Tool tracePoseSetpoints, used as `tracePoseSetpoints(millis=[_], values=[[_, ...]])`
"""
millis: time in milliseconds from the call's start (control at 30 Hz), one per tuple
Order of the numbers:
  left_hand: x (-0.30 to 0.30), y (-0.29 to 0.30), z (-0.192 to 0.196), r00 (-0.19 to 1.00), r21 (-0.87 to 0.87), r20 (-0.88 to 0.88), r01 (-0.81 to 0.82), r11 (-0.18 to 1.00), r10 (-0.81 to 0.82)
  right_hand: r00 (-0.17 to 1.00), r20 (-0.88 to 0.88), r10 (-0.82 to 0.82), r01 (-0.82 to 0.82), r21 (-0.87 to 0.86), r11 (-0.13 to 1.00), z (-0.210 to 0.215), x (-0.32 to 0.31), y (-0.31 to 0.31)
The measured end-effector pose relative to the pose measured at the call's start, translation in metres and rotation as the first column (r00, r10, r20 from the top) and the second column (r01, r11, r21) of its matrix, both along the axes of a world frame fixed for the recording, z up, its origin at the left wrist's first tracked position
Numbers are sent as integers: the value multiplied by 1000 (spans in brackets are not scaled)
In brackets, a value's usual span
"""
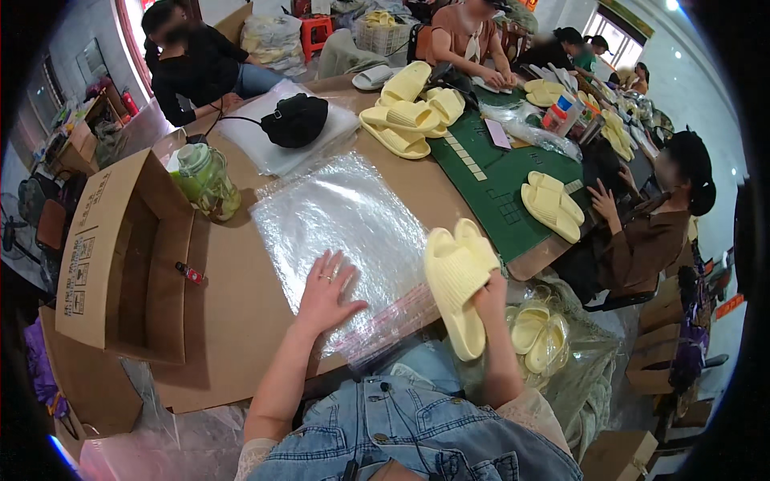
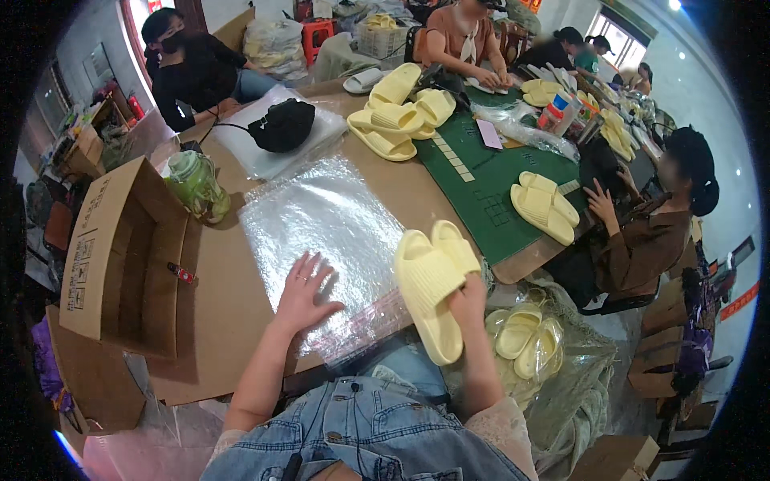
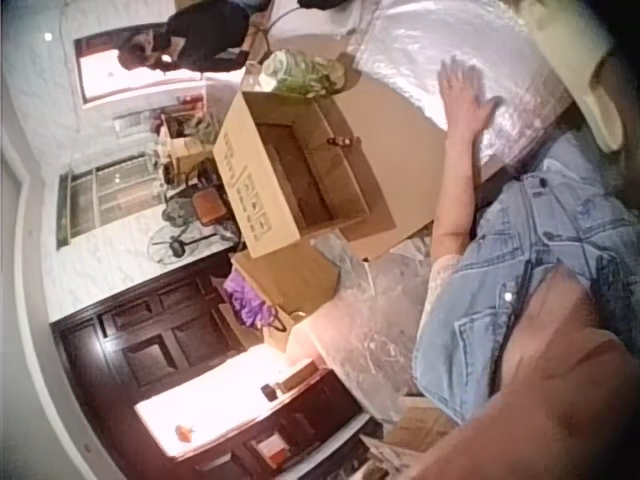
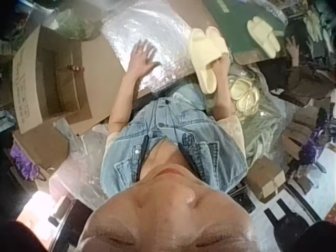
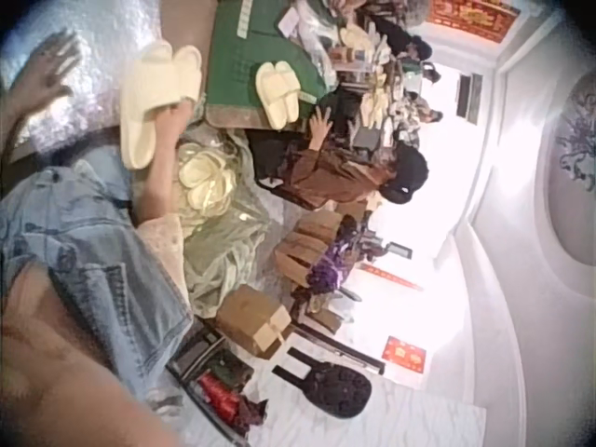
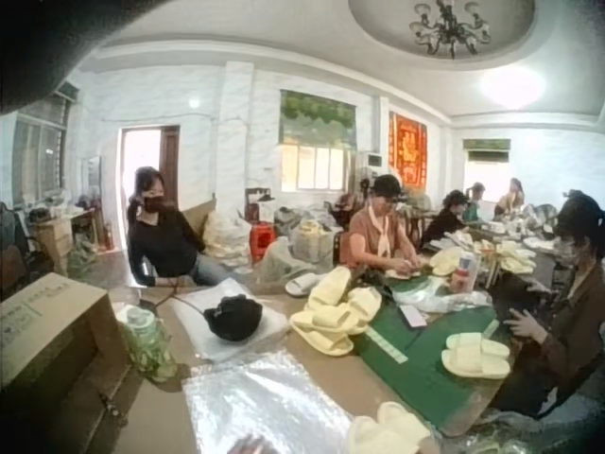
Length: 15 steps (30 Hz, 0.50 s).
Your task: The person repeatedly picks up pairs of yellow and black slippers from a pile on a table, places them onto a sheet of bubble wrap, and wraps them. The wrapped pairs are then placed into a large sack. The task is performed in a repetitive, one-at-a-time manner.
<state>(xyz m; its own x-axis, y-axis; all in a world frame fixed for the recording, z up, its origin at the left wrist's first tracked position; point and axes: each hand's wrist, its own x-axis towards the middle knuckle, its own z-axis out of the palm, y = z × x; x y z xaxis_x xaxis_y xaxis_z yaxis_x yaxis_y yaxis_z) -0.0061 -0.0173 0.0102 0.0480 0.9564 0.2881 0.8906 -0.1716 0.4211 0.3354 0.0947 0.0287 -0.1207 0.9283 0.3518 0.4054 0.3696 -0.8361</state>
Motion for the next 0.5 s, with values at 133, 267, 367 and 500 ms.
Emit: tracePoseSetpoints(millis=[133,267,367,500], values=[[21,-5,13,990,-100,-21,138,985,-140,994,-113,9,-10,-12,1000,16,22,-22],[30,-5,24,991,-172,-62,109,979,-121,990,-118,-70,66,-43,997,0,39,-30],[30,-4,9,991,-87,-81,96,992,-103,995,-92,-29,28,-9,1000,1,36,-35],[35,-4,5,994,-58,-92,59,997,-64,992,124,33,-38,40,999,14,29,-43]])
